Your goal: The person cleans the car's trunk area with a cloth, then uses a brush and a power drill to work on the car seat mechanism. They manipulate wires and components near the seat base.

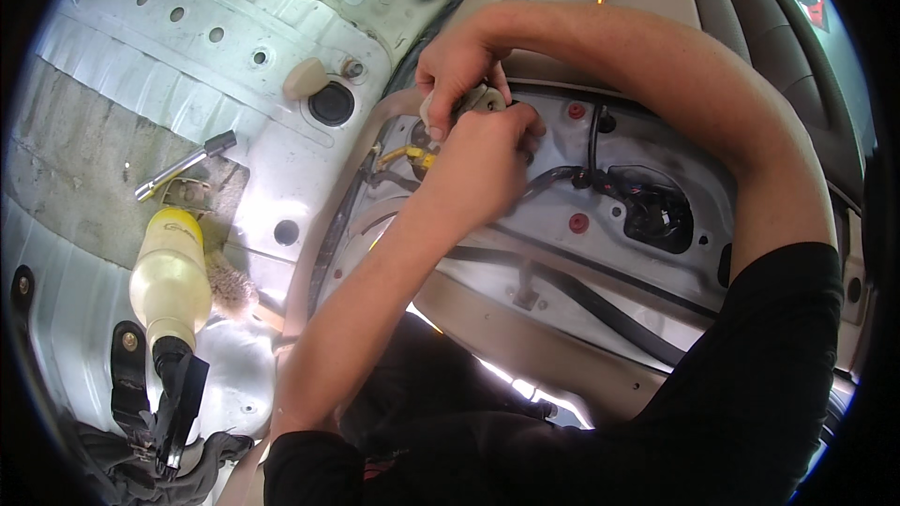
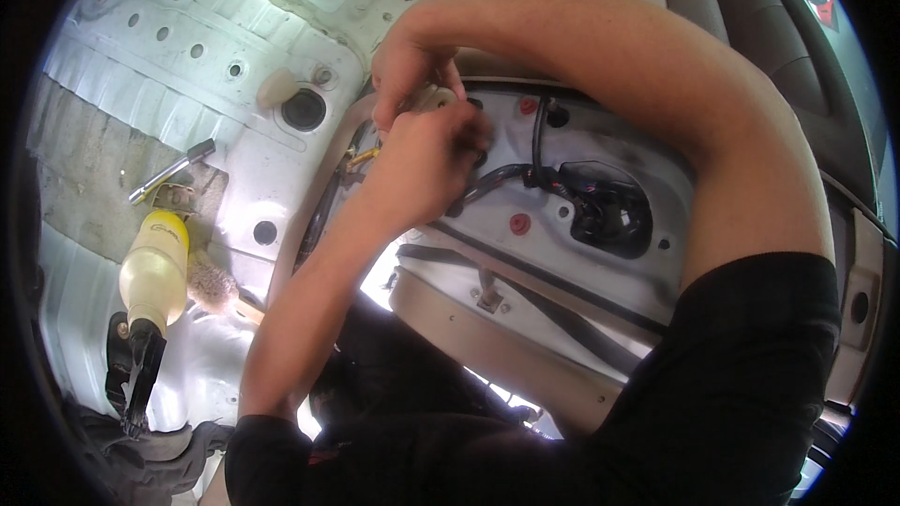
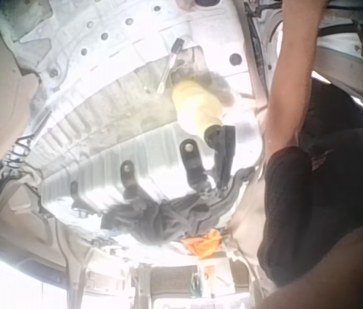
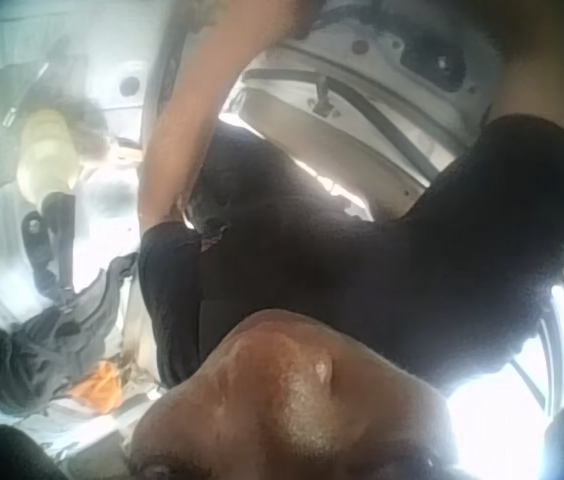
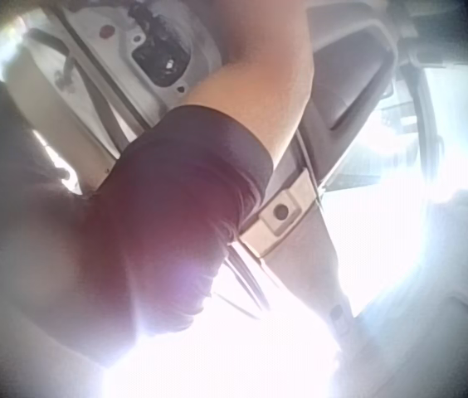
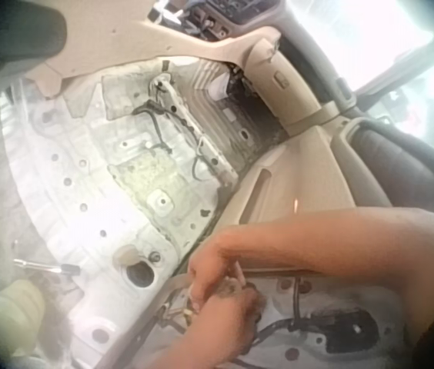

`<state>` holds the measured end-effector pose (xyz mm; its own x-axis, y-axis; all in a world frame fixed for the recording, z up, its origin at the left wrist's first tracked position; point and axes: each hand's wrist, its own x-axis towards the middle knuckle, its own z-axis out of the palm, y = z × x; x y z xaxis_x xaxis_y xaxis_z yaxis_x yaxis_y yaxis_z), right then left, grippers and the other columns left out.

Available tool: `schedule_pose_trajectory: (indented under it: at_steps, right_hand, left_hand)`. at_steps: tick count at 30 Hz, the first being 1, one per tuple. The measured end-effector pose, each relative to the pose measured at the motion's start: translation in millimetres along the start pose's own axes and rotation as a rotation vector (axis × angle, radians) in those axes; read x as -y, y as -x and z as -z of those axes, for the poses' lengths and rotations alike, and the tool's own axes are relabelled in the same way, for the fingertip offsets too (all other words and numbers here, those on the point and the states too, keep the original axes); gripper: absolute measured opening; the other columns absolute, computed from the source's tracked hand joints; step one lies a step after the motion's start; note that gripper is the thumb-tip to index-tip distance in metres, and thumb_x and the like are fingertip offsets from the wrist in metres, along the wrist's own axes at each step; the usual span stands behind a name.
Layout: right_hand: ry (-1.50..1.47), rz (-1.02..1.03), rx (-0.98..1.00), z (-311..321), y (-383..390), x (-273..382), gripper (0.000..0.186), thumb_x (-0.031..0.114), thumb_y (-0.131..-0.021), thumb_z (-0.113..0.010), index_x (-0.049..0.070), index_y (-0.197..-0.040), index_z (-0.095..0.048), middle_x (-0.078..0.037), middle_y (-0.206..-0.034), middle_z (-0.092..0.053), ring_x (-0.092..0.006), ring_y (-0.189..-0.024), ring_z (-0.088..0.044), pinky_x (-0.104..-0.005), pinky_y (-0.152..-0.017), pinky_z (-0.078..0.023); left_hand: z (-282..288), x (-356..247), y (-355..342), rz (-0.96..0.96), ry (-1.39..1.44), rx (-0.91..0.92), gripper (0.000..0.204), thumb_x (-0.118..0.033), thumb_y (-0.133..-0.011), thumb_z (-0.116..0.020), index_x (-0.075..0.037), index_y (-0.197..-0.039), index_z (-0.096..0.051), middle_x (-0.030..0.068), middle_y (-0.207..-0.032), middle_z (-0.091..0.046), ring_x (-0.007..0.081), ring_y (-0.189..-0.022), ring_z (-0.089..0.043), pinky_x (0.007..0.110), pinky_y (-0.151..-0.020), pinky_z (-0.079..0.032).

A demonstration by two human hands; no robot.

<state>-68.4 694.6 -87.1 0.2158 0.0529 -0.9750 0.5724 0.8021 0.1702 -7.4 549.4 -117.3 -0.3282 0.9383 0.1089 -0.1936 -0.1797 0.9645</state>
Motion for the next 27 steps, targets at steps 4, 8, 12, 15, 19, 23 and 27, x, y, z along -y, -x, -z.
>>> schedule_pose_trajectory:
  at_steps: [4,8,12,15,19,23,27]
  right_hand:
    - [-0.012,0.055,-0.039,0.2,-13.4,-14.4,0.057,0.046,-0.082,-0.073,0.003,-0.118,-0.062,-0.012,-0.11,-0.067,-0.0267,-0.095,-0.067,-0.0418,-0.073,-0.061]
    - [0.008,0.0,0.007,3.8,-9.7,-9.9,0.055,0.046,-0.084,-0.07,0.004,-0.118,-0.061,-0.013,-0.112,-0.066,-0.0276,-0.098,-0.066,-0.0423,-0.073,-0.061]
    - [0.018,-0.008,0.009,1.4,-2.4,-2.7,0.054,0.045,-0.084,-0.069,0.004,-0.118,-0.061,-0.013,-0.112,-0.066,-0.0276,-0.098,-0.066,-0.0422,-0.072,-0.061]
    - [0.029,-0.005,-0.004,0.0,-0.7,-2.1,0.054,0.045,-0.084,-0.069,0.004,-0.118,-0.061,-0.013,-0.112,-0.066,-0.028,-0.097,-0.066,-0.0421,-0.072,-0.061]
    - [0.042,0.002,-0.001,0.3,0.0,-1.1,0.055,0.046,-0.084,-0.069,0.005,-0.12,-0.06,-0.013,-0.112,-0.066,-0.0283,-0.098,-0.066,-0.0423,-0.071,-0.061]
    - [0.027,-0.012,0.006,0.6,-2.7,-3.5,0.056,0.045,-0.083,-0.069,0.005,-0.121,-0.059,-0.013,-0.112,-0.066,-0.0278,-0.098,-0.066,-0.0418,-0.07,-0.061]
    - [-0.005,-0.001,-0.004,1.1,-4.6,-6.6,0.056,0.045,-0.079,-0.075,0.005,-0.115,-0.06,-0.011,-0.108,-0.065,-0.0256,-0.092,-0.067,-0.0408,-0.066,-0.062]
  left_hand:
    - [4.1,-5.4,4.4,-0.012,-0.106,-0.08,0.014,-0.003,-0.082,-0.063,-0.002,-0.095,-0.069,0.0194,-0.083,-0.069,0.0382,-0.083,-0.068,0.043,-0.076,-0.053]
    - [14.2,-18.6,-1.3,0.184,-0.358,0.034,0.015,-0.016,-0.087,-0.064,-0.002,-0.087,-0.071,0.0204,-0.08,-0.069,0.038,-0.081,-0.068,0.044,-0.076,-0.053]
    - [6.1,-16.1,-2.8,0.202,-0.499,0.179,0.027,-0.027,-0.091,-0.063,-0.003,-0.082,-0.073,0.022,-0.076,-0.067,0.0382,-0.079,-0.068,0.045,-0.076,-0.053]
    - [3.1,-12.2,-1.5,0.193,-0.494,0.169,0.023,-0.023,-0.09,-0.064,-0.002,-0.084,-0.073,0.022,-0.076,-0.067,0.0382,-0.078,-0.067,0.045,-0.076,-0.053]
    - [1.9,1.0,4.6,0.014,-0.318,0.083,0.021,-0.019,-0.089,-0.065,0.0,-0.082,-0.072,0.0219,-0.077,-0.067,0.0377,-0.078,-0.067,0.045,-0.076,-0.053]
    - [5.4,-8.8,2.3,0.098,-0.3,0.063,0.021,-0.018,-0.088,-0.066,0.001,-0.081,-0.072,0.0222,-0.078,-0.067,0.0375,-0.079,-0.067,0.045,-0.076,-0.053]
    - [-2.5,-12.7,0.3,0.208,-0.463,0.13,0.021,-0.019,-0.087,-0.067,0.001,-0.082,-0.072,0.0227,-0.079,-0.067,0.0386,-0.079,-0.067,0.046,-0.076,-0.053]
